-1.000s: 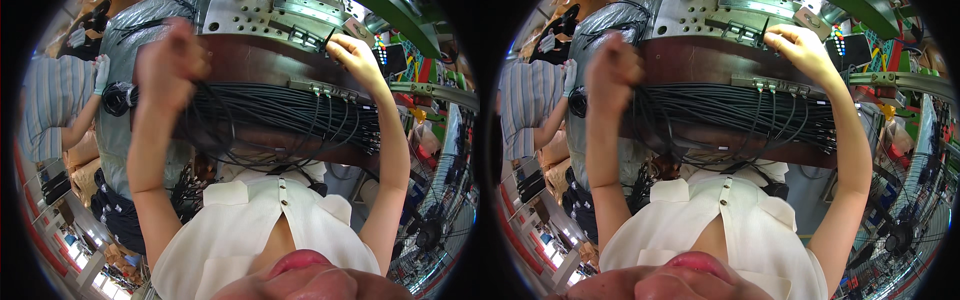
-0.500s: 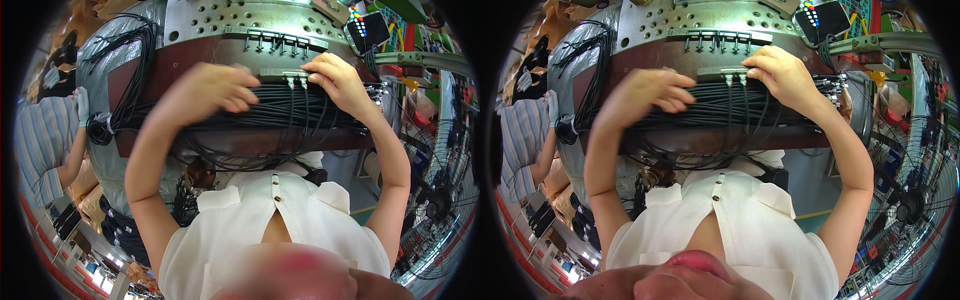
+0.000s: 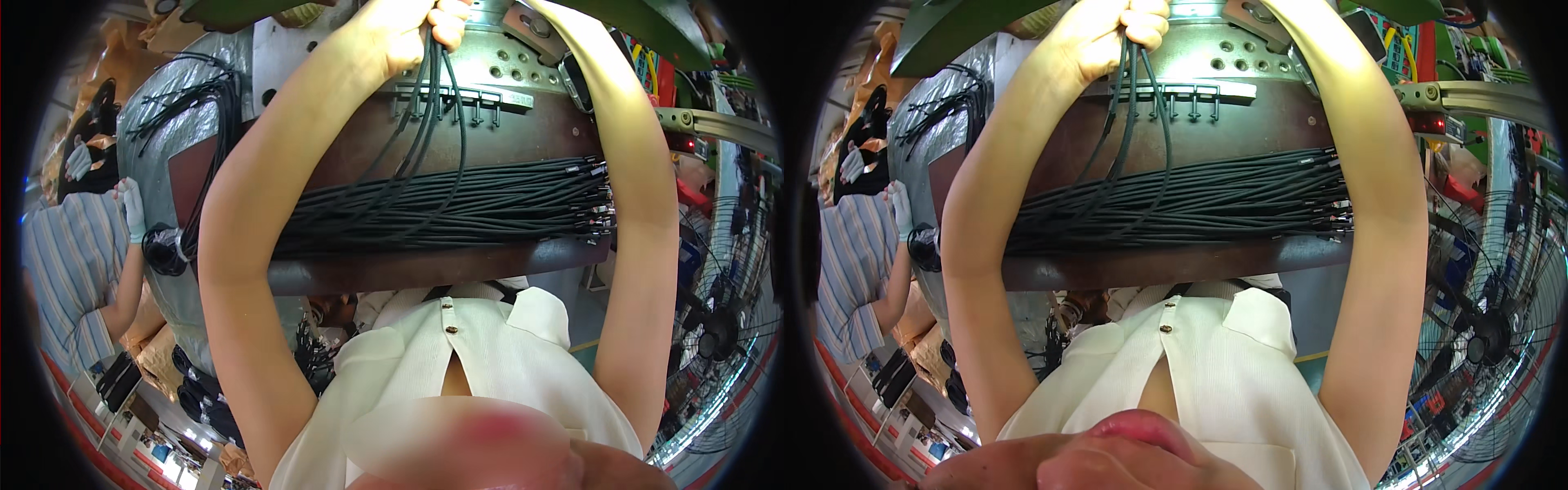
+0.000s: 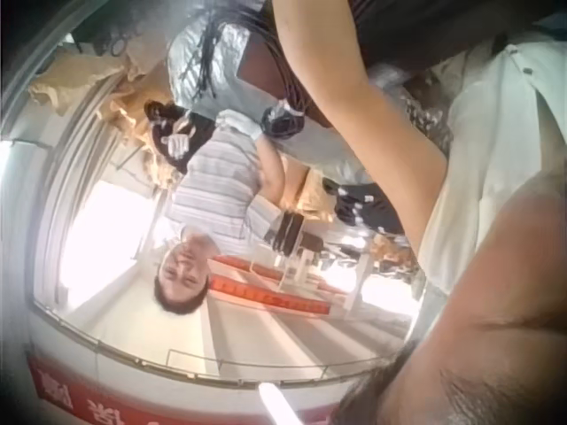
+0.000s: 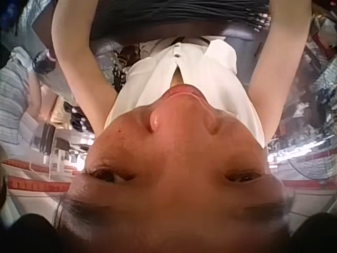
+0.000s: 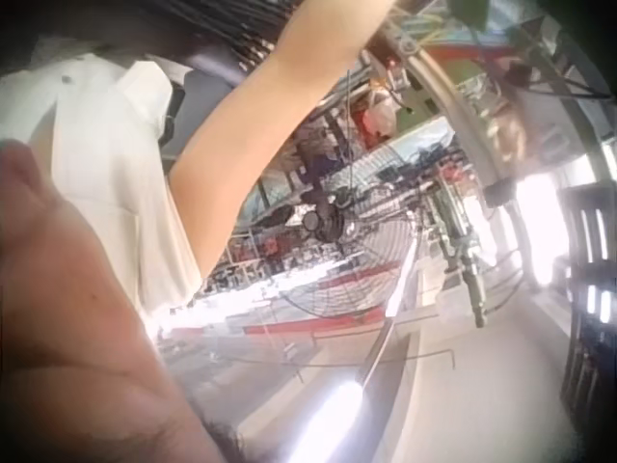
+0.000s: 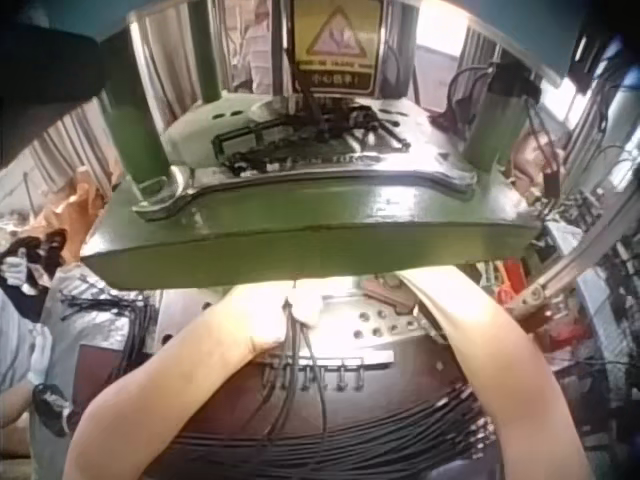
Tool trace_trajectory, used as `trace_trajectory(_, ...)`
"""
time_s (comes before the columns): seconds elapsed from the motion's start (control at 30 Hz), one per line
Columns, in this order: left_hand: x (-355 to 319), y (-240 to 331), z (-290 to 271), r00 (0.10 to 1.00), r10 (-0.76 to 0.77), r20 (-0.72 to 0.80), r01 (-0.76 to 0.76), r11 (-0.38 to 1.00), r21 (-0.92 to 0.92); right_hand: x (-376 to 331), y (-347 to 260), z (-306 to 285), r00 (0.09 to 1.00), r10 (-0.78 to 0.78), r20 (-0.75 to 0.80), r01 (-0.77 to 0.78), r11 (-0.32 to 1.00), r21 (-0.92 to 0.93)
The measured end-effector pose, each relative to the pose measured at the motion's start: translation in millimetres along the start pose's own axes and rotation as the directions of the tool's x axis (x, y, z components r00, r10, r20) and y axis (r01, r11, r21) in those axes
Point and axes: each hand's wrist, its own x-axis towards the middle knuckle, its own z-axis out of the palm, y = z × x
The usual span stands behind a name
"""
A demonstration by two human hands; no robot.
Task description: The person inserts cable ends into a metal fixture by hand, positions the fixture into a press machine, and retrieves the processed cables before repeating the process with another batch.
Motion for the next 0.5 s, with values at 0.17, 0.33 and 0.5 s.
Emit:
trace_trajectory(0.17, 13.6, -12.6, -11.1, 0.953, -0.027, 0.300, 0.093, 0.974, -0.207, -13.8, 13.7, -31.9, 0.998, 0.066, -0.008, -0.067, 0.995, -0.070)
trace_trajectory(0.33, 19.6, -10.0, -27.4, 0.954, 0.118, 0.276, -0.114, 0.993, -0.032, -7.0, 13.9, -24.3, 0.998, 0.059, -0.017, -0.060, 0.995, -0.078)
trace_trajectory(0.5, 19.8, -20.5, -13.8, 0.949, 0.103, 0.299, -0.067, 0.989, -0.130, -6.8, 18.0, -23.2, 0.998, 0.062, -0.027, -0.064, 0.991, -0.119)
